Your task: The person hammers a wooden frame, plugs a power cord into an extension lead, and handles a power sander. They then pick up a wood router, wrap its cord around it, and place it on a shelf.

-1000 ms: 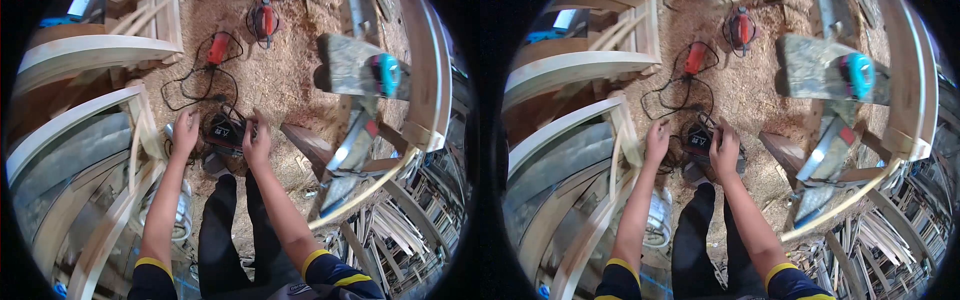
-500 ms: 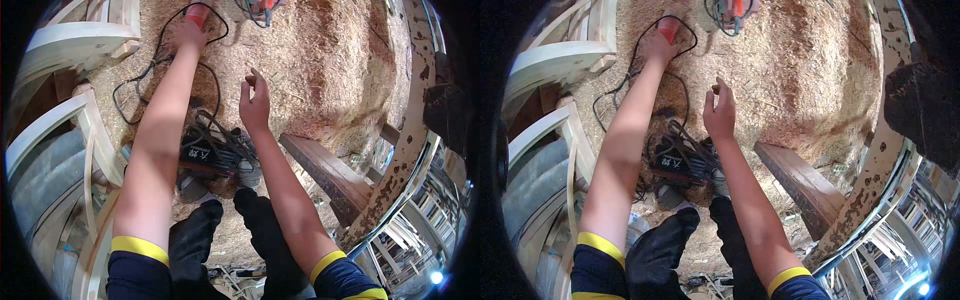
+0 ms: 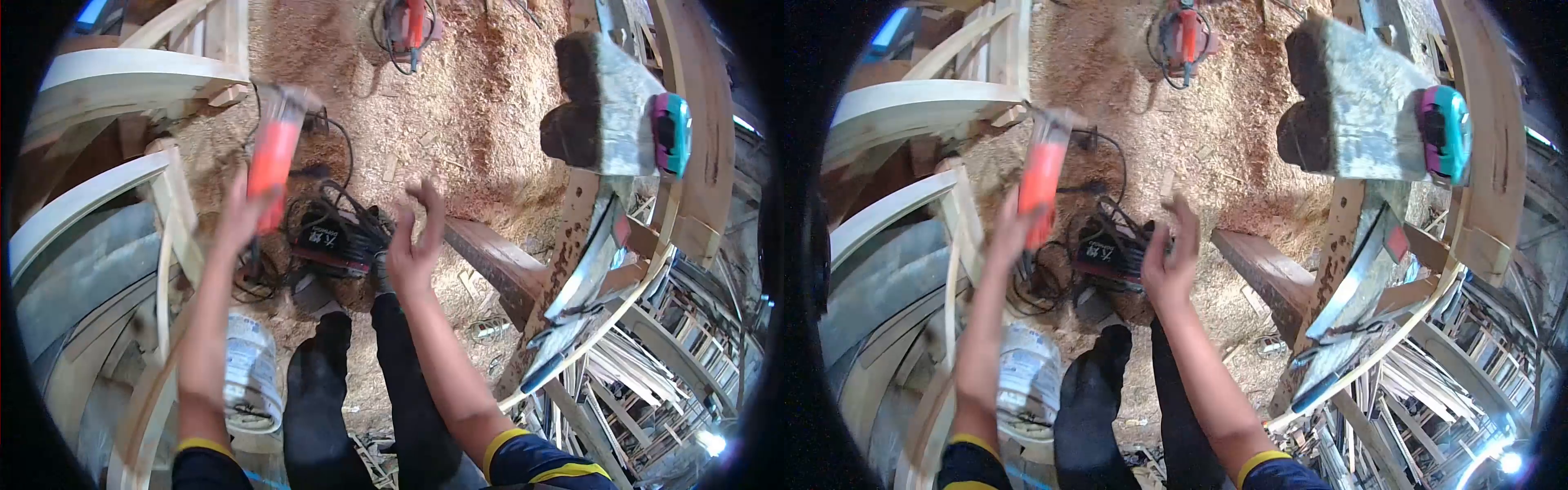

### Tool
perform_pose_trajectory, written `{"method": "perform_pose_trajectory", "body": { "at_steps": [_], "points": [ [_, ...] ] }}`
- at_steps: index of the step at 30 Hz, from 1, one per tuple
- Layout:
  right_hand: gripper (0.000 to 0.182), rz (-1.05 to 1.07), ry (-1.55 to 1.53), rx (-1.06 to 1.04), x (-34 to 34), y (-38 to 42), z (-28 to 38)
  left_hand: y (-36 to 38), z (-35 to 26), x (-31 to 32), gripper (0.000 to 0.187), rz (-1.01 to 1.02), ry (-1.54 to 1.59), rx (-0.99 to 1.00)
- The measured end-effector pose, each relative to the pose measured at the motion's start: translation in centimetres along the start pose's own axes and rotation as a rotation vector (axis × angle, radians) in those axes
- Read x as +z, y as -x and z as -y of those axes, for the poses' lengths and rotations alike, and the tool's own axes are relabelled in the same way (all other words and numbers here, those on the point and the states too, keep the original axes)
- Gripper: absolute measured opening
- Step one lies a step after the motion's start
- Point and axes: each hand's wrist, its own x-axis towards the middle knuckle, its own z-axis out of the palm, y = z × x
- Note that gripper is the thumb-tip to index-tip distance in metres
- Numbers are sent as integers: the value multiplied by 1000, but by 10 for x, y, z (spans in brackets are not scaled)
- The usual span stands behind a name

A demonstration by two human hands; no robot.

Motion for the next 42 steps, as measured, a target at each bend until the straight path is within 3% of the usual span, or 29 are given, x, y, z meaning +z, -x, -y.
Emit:
{"method": "perform_pose_trajectory", "body": {
  "at_steps": [1,2,3,4,5,8,9,12,14,17,20,26,28,29,30,32,33,36,37,38,40,42],
  "points": [
    [48,63,56,23,-16,22,17,46,1,-8,43,-1,-36,28],
    [49,129,111,44,-33,47,34,90,29,-27,47,50,163,-47],
    [51,194,82,77,-47,71,51,143,23,-23,53,-87,40,47],
    [53,259,56,103,-62,93,68,195,-12,-16,57,-70,150,-56],
    [54,322,62,125,-76,117,84,239,10,-20,60,-94,145,-5],
    [57,478,101,86,-114,152,150,362,-18,5,60,-239,445,-222],
    [61,550,95,117,-126,161,162,395,-33,12,60,-266,411,-289],
    [59,692,143,-21,-150,166,203,468,-69,22,57,-202,559,-286],
    [64,762,118,-39,-164,166,225,503,-87,24,54,-251,530,-262],
    [70,856,83,-78,-184,164,261,557,-111,29,48,-140,537,-203],
    [73,977,77,-261,-213,166,289,625,-130,52,47,-280,482,-90],
    [81,1376,-123,-602,-286,206,352,788,-118,113,44,-366,752,-114],
    [82,1534,-144,-715,-297,241,365,845,-122,148,41,-580,827,0],
    [65,1497,-226,-734,-307,265,372,878,-118,161,41,-595,849,33],
    [65,1562,-235,-793,-317,287,390,911,-110,171,42,-612,868,73],
    [48,1571,-120,-773,-342,333,428,965,-82,191,42,-713,850,140],
    [28,1452,-252,-914,-348,361,436,991,-70,203,40,-813,856,135],
    [18,1583,-185,-957,-381,441,474,1074,-35,238,39,-1004,934,155],
    [9,1586,-236,-1072,-388,467,481,1098,-7,250,40,-1001,966,160],
    [9,1627,-262,-1135,-399,491,481,1125,8,260,43,-1018,1000,128],
    [11,1712,-404,-1090,-403,556,492,1153,75,277,47,-1270,842,6],
    [14,1747,-304,-1115,-420,617,498,1195,130,299,49,-1310,948,41]
  ]
}}
